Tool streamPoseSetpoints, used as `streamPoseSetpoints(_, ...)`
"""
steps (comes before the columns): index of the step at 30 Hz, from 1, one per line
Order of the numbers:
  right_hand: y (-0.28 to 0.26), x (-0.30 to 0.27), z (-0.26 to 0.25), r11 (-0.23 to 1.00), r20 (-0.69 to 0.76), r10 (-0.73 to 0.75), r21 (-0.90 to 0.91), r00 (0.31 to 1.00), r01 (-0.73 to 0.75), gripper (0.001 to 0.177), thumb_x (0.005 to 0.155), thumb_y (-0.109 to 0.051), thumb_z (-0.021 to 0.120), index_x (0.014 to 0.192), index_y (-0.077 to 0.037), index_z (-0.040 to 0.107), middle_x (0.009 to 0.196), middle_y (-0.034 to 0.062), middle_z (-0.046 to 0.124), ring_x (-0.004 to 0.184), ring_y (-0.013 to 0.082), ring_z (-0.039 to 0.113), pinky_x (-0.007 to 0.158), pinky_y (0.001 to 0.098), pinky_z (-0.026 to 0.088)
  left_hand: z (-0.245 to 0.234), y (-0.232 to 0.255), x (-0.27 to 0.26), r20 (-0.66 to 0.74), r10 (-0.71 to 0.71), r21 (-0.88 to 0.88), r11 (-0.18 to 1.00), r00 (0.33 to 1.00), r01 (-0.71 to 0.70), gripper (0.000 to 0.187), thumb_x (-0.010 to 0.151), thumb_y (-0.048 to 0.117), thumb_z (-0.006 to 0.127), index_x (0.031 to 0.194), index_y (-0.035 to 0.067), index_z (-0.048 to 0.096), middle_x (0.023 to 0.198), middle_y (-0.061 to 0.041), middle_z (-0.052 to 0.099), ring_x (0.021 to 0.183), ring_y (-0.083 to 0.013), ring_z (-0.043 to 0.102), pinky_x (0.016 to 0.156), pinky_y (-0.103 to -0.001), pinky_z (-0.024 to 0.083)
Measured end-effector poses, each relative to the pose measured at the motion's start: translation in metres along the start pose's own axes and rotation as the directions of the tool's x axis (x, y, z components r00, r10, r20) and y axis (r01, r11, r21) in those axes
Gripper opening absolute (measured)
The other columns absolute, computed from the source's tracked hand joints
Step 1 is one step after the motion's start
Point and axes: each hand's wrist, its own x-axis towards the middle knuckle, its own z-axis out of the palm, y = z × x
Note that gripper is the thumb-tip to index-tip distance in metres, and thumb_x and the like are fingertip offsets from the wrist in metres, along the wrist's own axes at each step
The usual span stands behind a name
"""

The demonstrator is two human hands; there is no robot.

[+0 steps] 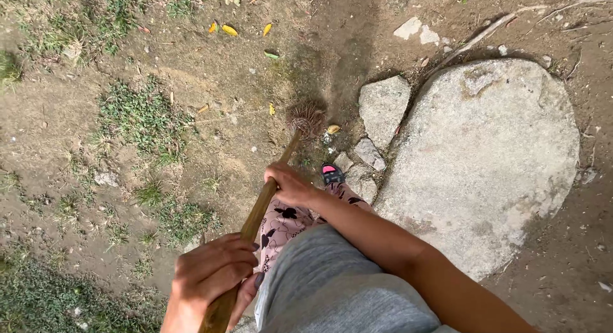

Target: The person sweeps the ground, clearing fallen fruit, leaves, and debris with a broom.

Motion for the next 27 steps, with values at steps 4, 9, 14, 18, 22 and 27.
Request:
streamPoseSetpoints(4, -0.025, -0.007, -0.007, 0.970, 0.211, -0.243, 0.033, 0.947, 0.241, 0.016, 0.092, -0.012, 0.063, 0.099, -0.011, 0.049, 0.084, 0.0036, 0.053, 0.078, 0.0203, 0.057, 0.071, 0.0361, 0.050, -0.033, 0.012, -0.031, -0.119, 0.009, -0.043, 0.999, 0.993, -0.014, 0.022, 0.089, 0.017, 0.068, 0.070, 0.008, 0.064, 0.073, -0.006, 0.072, 0.079, -0.0199, 0.079, 0.087, -0.046, 0.064)
streamPoseSetpoints(9, -0.007, -0.034, -0.002, 0.988, 0.042, -0.154, -0.013, 0.987, 0.154, 0.026, 0.089, -0.030, 0.077, 0.092, -0.014, 0.056, 0.074, -0.0026, 0.057, 0.068, 0.0156, 0.059, 0.067, 0.0355, 0.050, -0.026, -0.026, -0.046, -0.034, 0.079, -0.353, 0.932, 0.996, -0.086, 0.032, 0.100, 0.018, 0.063, 0.070, 0.009, 0.059, 0.070, -0.005, 0.070, 0.075, -0.0162, 0.080, 0.086, -0.042, 0.063)
streamPoseSetpoints(14, 0.045, -0.071, 0.008, 0.993, -0.179, 0.091, -0.057, 0.980, -0.103, 0.033, 0.080, -0.023, 0.083, 0.105, -0.013, 0.065, 0.079, 0.0037, 0.061, 0.078, 0.0186, 0.058, 0.077, 0.0407, 0.047, 0.070, -0.107, -0.081, 0.116, 0.067, -0.587, 0.810, 0.991, 0.014, 0.021, 0.095, 0.004, 0.066, 0.074, 0.002, 0.065, 0.074, -0.014, 0.070, 0.067, -0.0215, 0.069, 0.065, -0.034, 0.061)
streamPoseSetpoints(18, 0.039, -0.069, 0.039, 0.989, -0.048, 0.142, -0.043, 0.989, -0.144, 0.033, 0.076, -0.017, 0.082, 0.105, -0.013, 0.067, 0.085, 0.0041, 0.063, 0.080, 0.0201, 0.059, 0.079, 0.0417, 0.048, 0.045, -0.087, -0.110, 0.038, 0.059, -0.519, 0.854, 0.998, -0.031, 0.018, 0.093, 0.003, 0.069, 0.075, 0.001, 0.066, 0.074, -0.013, 0.070, 0.074, -0.0237, 0.072, 0.077, -0.040, 0.063)
streamPoseSetpoints(22, 0.017, -0.033, 0.073, 1.000, -0.034, 0.023, 0.011, 0.999, -0.023, 0.029, 0.082, -0.011, 0.075, 0.110, -0.014, 0.067, 0.093, 0.0033, 0.064, 0.085, 0.0203, 0.063, 0.083, 0.0409, 0.050, 0.003, -0.068, -0.120, -0.004, 0.066, -0.386, 0.920, 0.998, -0.062, 0.016, 0.089, 0.004, 0.073, 0.075, 0.001, 0.067, 0.074, -0.010, 0.071, 0.077, -0.0242, 0.075, 0.085, -0.044, 0.065)
streamPoseSetpoints(27, -0.055, -0.042, 0.053, 0.977, -0.078, -0.206, -0.061, 0.975, 0.202, 0.035, 0.077, -0.007, 0.072, 0.111, -0.012, 0.067, 0.090, 0.0021, 0.066, 0.083, 0.0200, 0.063, 0.086, 0.0414, 0.050, -0.041, -0.027, -0.125, -0.022, 0.205, -0.378, 0.904, 0.979, -0.198, 0.027, 0.089, 0.010, 0.077, 0.068, 0.005, 0.060, 0.070, -0.007, 0.069, 0.076, -0.0208, 0.076, 0.083, -0.042, 0.067)
